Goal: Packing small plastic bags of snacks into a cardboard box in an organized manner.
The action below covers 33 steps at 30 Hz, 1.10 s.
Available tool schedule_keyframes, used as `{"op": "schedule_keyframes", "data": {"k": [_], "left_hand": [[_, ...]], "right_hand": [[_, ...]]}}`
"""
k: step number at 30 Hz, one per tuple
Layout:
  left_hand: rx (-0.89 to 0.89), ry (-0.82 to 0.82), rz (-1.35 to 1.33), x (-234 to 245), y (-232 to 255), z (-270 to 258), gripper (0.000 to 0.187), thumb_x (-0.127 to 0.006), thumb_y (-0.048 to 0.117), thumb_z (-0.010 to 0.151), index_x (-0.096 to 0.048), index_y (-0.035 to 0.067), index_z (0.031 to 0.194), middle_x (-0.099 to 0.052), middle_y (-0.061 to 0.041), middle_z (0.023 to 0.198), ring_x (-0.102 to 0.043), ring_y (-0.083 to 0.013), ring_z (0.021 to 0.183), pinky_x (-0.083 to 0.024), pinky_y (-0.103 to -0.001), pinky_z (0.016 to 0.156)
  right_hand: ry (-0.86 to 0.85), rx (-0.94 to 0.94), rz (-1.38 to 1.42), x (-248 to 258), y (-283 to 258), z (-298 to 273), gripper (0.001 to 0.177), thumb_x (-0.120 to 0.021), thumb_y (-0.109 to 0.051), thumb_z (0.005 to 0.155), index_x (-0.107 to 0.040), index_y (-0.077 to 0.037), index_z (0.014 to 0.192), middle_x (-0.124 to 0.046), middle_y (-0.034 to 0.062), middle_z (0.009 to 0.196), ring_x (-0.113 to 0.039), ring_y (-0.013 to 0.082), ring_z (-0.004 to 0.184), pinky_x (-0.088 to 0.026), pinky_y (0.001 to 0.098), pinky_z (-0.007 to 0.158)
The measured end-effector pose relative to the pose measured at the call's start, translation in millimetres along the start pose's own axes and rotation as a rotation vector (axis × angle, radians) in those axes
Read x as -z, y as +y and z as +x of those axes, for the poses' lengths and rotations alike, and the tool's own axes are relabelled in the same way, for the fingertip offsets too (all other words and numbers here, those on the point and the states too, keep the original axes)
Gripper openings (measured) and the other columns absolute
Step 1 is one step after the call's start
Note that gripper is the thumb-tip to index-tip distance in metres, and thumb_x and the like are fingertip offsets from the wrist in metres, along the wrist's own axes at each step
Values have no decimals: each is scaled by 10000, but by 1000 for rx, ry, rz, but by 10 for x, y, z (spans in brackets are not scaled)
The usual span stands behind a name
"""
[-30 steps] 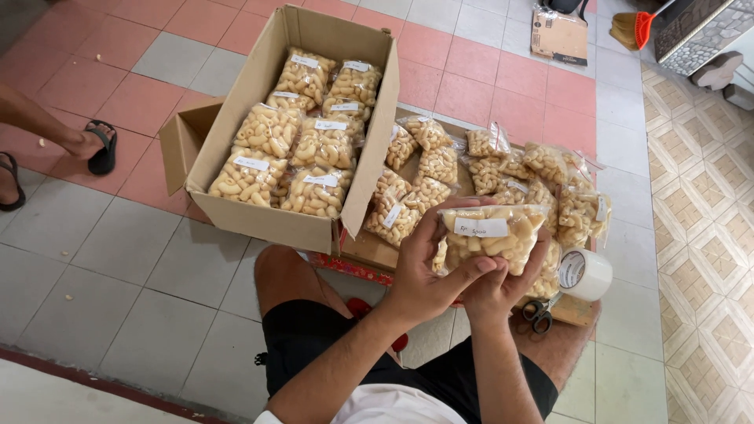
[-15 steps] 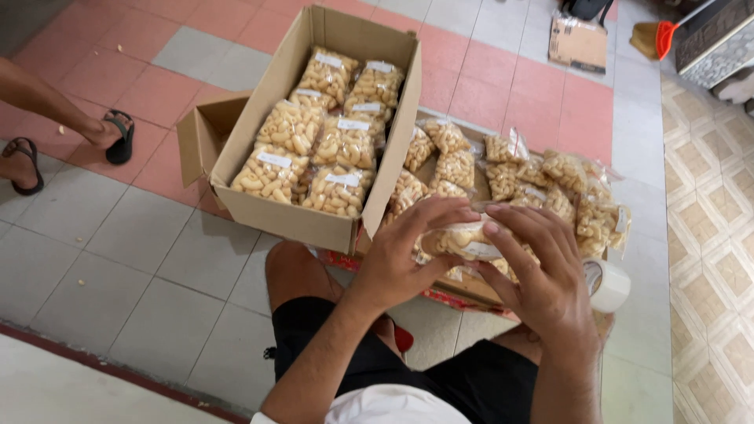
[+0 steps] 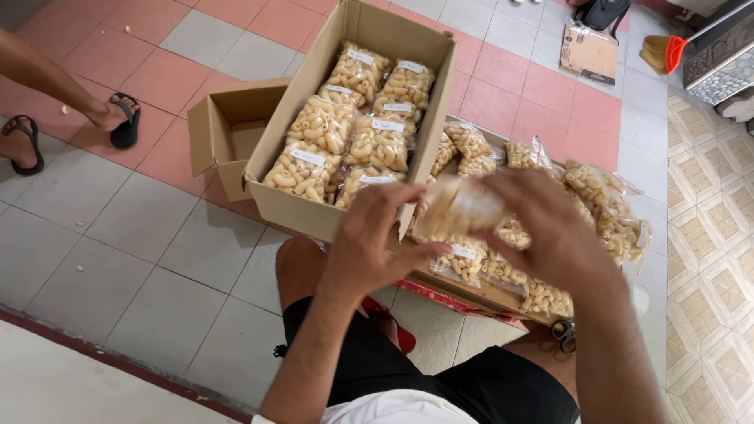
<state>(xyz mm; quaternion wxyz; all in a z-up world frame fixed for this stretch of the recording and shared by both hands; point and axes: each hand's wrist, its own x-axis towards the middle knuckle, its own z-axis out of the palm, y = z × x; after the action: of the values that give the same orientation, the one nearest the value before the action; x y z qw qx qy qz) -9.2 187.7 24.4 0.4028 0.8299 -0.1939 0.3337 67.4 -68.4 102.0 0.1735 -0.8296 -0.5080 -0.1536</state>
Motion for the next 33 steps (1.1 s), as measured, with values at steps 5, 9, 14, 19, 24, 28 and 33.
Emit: {"op": "schedule_keyframes", "data": {"k": [5,9,14,19,24,28,33], "left_hand": [[-155,273,378,362,-578,46,351,-646,460,1040,-634,113,992,-678,-55,924,-648,-227,897,-489,-378,865],[-330,400,605,351,-711,65,425,-457,272,1105,-543,116,719,-552,-30,691,-483,-193,629,-342,-362,647],[-317,401,620,316,-805,-2,370,-454,242,1061,-538,139,716,-534,-14,683,-453,-178,619,-324,-365,669],[-319,380,619,345,-785,-38,377,-433,236,1057,-574,136,722,-565,-18,693,-500,-189,644,-363,-365,686],[-347,426,628,323,-823,-5,390,-419,247,1068,-533,156,706,-549,-4,679,-464,-170,621,-350,-352,689],[-338,413,647,328,-831,-22,380,-421,247,1061,-542,154,712,-556,-7,686,-481,-175,635,-370,-353,703],[-353,445,660,316,-835,-22,399,-411,252,1069,-533,163,700,-555,5,673,-498,-168,646,-353,-350,700]], "right_hand": [[76,-140,230,292,146,728,516,-638,-29,1115,-334,-1,1531,-589,371,1343,-733,462,1152,-721,503,874],[78,-175,356,83,351,1304,415,-614,-91,1197,-281,-69,1444,-580,334,1175,-710,441,1202,-606,411,705],[-146,-266,371,-406,691,1862,444,-640,-146,1118,-264,-126,1353,-633,338,1300,-657,448,1246,-337,593,1071],[-289,-322,202,-919,1103,1946,470,-559,-488,1044,-455,-121,1318,-683,189,1414,-560,401,1436,272,705,1155],[-141,-331,174,-1096,1131,1857,422,-486,-483,1083,-470,-129,1312,-693,52,1328,-642,331,1298,161,721,1201],[-117,-331,179,-1131,1165,1836,395,-500,-436,1086,-445,-117,1312,-660,66,1343,-627,338,1296,158,686,1209],[-206,-312,84,-1130,1192,1800,495,-414,-539,1065,-519,-139,1338,-653,91,1043,-572,303,1264,224,674,1231]]}}
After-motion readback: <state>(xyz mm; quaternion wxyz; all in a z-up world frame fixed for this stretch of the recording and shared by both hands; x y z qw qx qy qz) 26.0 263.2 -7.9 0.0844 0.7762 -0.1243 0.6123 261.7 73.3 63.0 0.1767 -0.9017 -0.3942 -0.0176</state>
